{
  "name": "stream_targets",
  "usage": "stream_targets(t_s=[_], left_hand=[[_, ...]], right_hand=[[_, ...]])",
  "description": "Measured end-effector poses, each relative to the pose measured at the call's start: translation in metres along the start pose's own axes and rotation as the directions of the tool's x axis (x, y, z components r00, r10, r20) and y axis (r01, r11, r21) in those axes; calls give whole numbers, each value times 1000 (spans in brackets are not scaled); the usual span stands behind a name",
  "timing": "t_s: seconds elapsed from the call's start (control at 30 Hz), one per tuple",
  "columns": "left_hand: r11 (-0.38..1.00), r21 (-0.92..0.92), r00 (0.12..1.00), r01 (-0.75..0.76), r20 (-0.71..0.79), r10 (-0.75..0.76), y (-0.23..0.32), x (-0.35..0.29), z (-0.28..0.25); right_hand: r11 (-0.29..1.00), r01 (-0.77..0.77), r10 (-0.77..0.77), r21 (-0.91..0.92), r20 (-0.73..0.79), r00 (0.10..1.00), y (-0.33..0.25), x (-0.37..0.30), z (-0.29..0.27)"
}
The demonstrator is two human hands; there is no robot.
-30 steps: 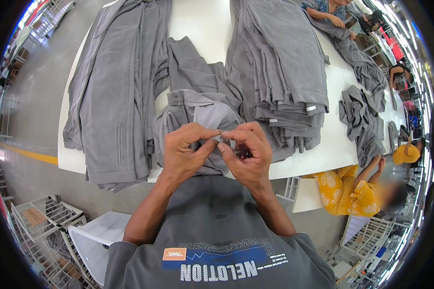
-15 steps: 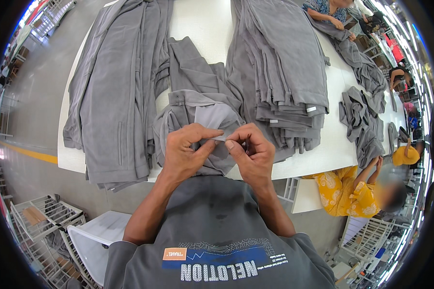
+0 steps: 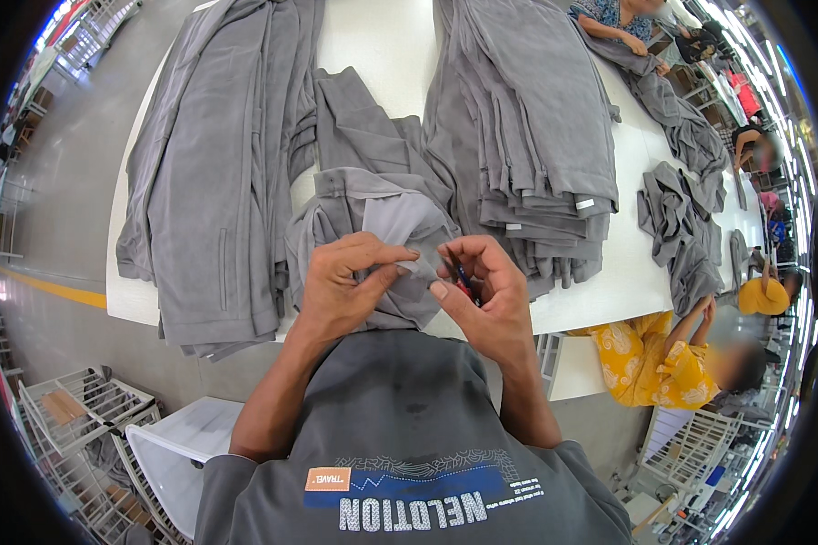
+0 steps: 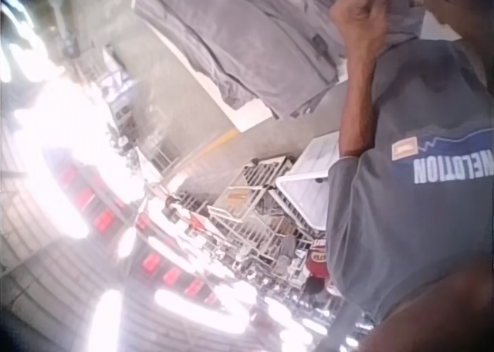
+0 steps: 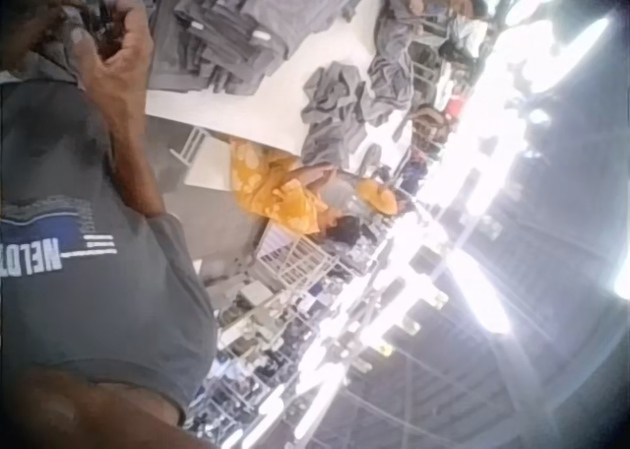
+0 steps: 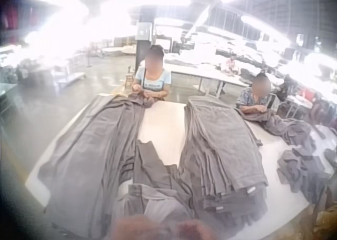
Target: The person uses a small cutting tool to trim loose threads from the waistband and seams of gray sweatpants. They repeatedly pick up pants from a pile, cut visible threads, and place the pants back on the table.
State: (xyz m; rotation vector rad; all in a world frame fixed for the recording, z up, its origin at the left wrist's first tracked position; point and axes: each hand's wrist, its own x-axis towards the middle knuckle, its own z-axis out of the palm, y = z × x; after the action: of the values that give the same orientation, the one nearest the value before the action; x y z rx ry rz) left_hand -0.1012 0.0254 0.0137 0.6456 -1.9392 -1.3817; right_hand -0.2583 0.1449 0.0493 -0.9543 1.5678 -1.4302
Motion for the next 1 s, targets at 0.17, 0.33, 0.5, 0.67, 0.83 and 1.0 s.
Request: stream_targets(t_s=[0.17,0.33,0.5,0.67,0.83,1.0], left_hand=[[998,-45,999,38,5,-38,-2,-1,-3],[998,-59,999,31,-3,-32,-4,-2,-5],[999,-40,1000,24,4,-24,-5,-1,-5],[998,-43,999,38,8,-38,-3,-1,-5],[999,-38,999,35,-3,-35,-3,-1,-5],[999,-36,999,39,-6,-39,-2,-2,-4]], right_hand=[[995,-76,80,-69,54,995,-2,-7,-12],[994,-73,83,-81,135,987,-2,-9,-17],[989,34,-14,-145,138,990,4,-7,-13],[978,78,-53,-195,130,990,3,-4,-10],[973,74,-44,-218,142,989,3,-2,-9],[971,72,-40,-226,142,989,5,-1,-8]])
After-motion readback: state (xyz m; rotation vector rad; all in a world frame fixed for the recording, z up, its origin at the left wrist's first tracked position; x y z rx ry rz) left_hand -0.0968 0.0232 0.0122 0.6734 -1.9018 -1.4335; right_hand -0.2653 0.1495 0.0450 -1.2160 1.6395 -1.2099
